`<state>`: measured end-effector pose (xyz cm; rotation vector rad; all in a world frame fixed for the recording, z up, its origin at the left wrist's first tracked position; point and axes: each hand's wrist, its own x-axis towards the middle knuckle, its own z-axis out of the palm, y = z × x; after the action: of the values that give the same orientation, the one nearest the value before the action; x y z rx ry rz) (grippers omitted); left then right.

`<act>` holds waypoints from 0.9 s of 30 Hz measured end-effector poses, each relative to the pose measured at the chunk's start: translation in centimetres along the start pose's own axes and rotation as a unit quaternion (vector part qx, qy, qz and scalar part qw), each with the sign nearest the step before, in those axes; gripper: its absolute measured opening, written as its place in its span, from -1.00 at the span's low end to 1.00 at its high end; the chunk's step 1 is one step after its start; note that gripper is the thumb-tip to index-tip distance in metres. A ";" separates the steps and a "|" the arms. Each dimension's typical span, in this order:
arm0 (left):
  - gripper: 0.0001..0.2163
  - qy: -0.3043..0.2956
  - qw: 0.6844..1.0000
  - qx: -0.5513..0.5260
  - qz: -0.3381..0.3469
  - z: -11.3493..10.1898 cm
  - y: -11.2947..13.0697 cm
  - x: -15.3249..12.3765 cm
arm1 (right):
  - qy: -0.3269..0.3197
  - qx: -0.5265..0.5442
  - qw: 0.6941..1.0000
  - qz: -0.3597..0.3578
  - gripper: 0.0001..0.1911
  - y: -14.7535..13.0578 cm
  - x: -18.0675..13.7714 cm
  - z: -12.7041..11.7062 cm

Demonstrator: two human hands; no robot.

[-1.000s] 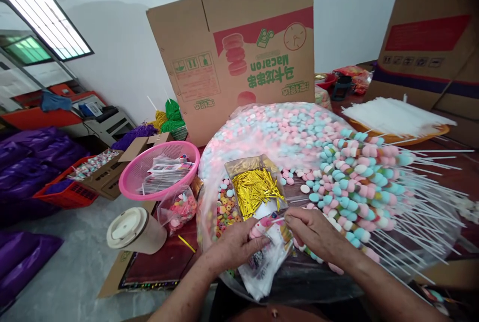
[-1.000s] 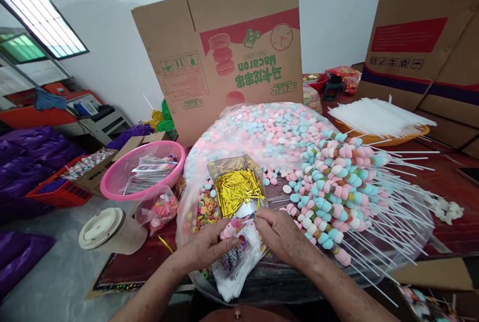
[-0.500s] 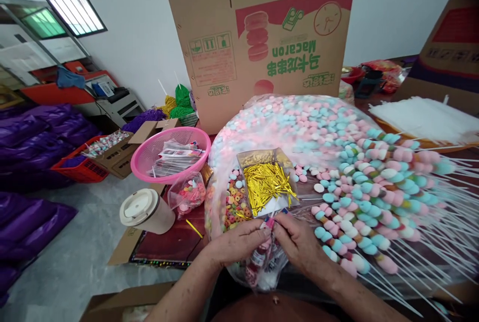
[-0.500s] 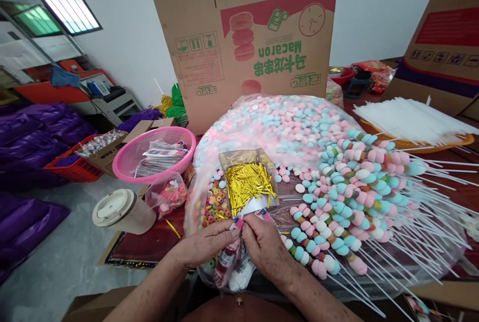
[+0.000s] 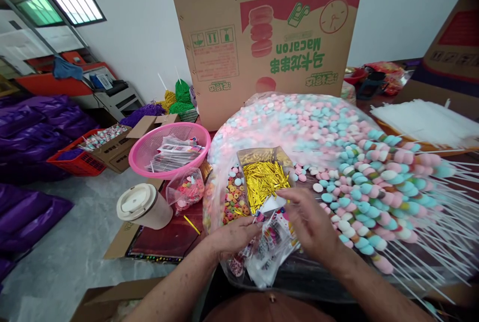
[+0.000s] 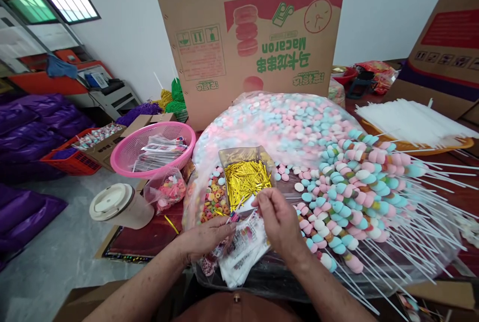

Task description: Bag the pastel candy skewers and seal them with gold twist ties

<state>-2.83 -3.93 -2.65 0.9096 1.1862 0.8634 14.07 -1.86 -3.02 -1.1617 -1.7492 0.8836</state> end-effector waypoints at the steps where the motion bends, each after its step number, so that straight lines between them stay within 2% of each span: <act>1: -0.81 -0.025 1.000 0.007 -0.013 0.1 0.1 0.1 | -0.019 -0.071 0.991 -0.108 -0.77 -0.2 0.1 -0.5; 2: -0.81 -0.069 0.997 0.031 -0.024 0.3 0.4 0.2 | -0.063 -0.143 0.965 -0.212 -0.74 -0.3 0.2 -0.8; 3: -0.82 -0.120 0.990 0.058 -0.034 0.5 0.7 0.2 | -0.113 -0.207 0.924 -0.300 -0.68 -0.3 0.1 -1.1; 5: -0.83 -0.171 0.981 0.075 -0.046 0.8 1.5 0.2 | -0.190 -0.301 0.846 -0.397 -0.61 -0.2 -0.1 -1.3; 6: -0.82 -0.191 0.977 0.076 -0.056 1.0 1.8 0.2 | -0.207 -0.334 0.821 -0.415 -0.60 0.0 -0.3 -1.3; 8: -0.79 -0.244 0.962 0.081 -0.088 1.0 2.0 0.1 | -0.226 -0.381 0.791 -0.423 -0.65 0.5 -0.7 -1.3; 10: -0.80 -0.279 0.950 0.123 -0.069 0.9 1.5 0.2 | -0.260 -0.401 0.778 -0.407 -0.72 0.9 -1.1 -1.1; 11: -0.82 -0.278 0.944 0.174 -0.026 0.8 1.0 0.3 | -0.280 -0.394 0.786 -0.385 -0.76 1.1 -1.4 -1.0; 12: -0.85 -0.257 0.934 0.244 0.036 0.6 0.5 0.4 | -0.297 -0.371 0.809 -0.346 -0.79 1.2 -1.7 -0.8; 13: -0.87 -0.219 0.913 0.328 0.107 0.5 -0.1 0.4 | -0.311 -0.328 0.845 -0.285 -0.82 1.2 -2.0 -0.6; 15: -0.92 -0.131 0.834 0.483 0.234 0.2 -1.0 0.2 | -0.322 -0.175 0.926 -0.094 -0.81 1.0 -2.6 0.1; 16: -0.92 -0.096 0.791 0.538 0.275 0.0 -1.3 0.0 | -0.320 -0.072 0.944 0.024 -0.78 0.8 -2.9 0.4; 17: -0.87 -0.072 0.756 0.573 0.307 -0.2 -1.5 -0.3 | -0.318 0.034 0.937 0.139 -0.75 0.6 -3.1 0.7; 18: -0.82 -0.066 0.732 0.592 0.332 -0.5 -1.7 -0.7 | -0.323 0.131 0.908 0.233 -0.74 0.3 -3.1 0.9; 19: -0.78 -0.068 0.720 0.593 0.353 -0.9 -1.9 -1.0 | -0.340 0.205 0.868 0.298 -0.74 0.1 -2.9 1.0; 20: -0.76 -0.066 0.724 0.579 0.369 -1.2 -2.0 -1.4 | -0.363 0.248 0.837 0.328 -0.74 -0.1 -2.5 1.0; 21: -0.76 -0.050 0.743 0.550 0.379 -1.6 -2.1 -1.6 | -0.383 0.253 0.828 0.322 -0.72 -0.1 -1.9 0.9; 22: -0.77 -0.021 0.777 0.505 0.376 -1.9 -2.2 -1.7 | -0.386 0.212 0.852 0.281 -0.68 0.0 -0.9 0.8; 23: -0.80 0.026 0.819 0.446 0.360 -2.1 -2.3 -1.7 | -0.365 0.139 0.895 0.217 -0.64 0.4 0.2 0.7; 24: -0.83 0.089 0.864 0.372 0.328 -2.2 -2.4 -1.5 | -0.314 0.047 0.938 0.139 -0.62 1.0 1.5 0.6; 25: -0.86 0.151 0.902 0.287 0.286 -2.3 -2.5 -1.3 | -0.234 -0.062 0.969 0.053 -0.65 1.7 2.8 0.7; 27: -0.91 0.241 0.949 0.099 0.180 -2.1 -2.4 -0.8 | -0.148 -0.156 0.976 -0.014 -0.80 3.4 5.2 1.2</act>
<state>-4.80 -5.33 -4.82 1.1378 1.5739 1.3316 13.07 4.01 -5.13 -1.2481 -2.2044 0.8159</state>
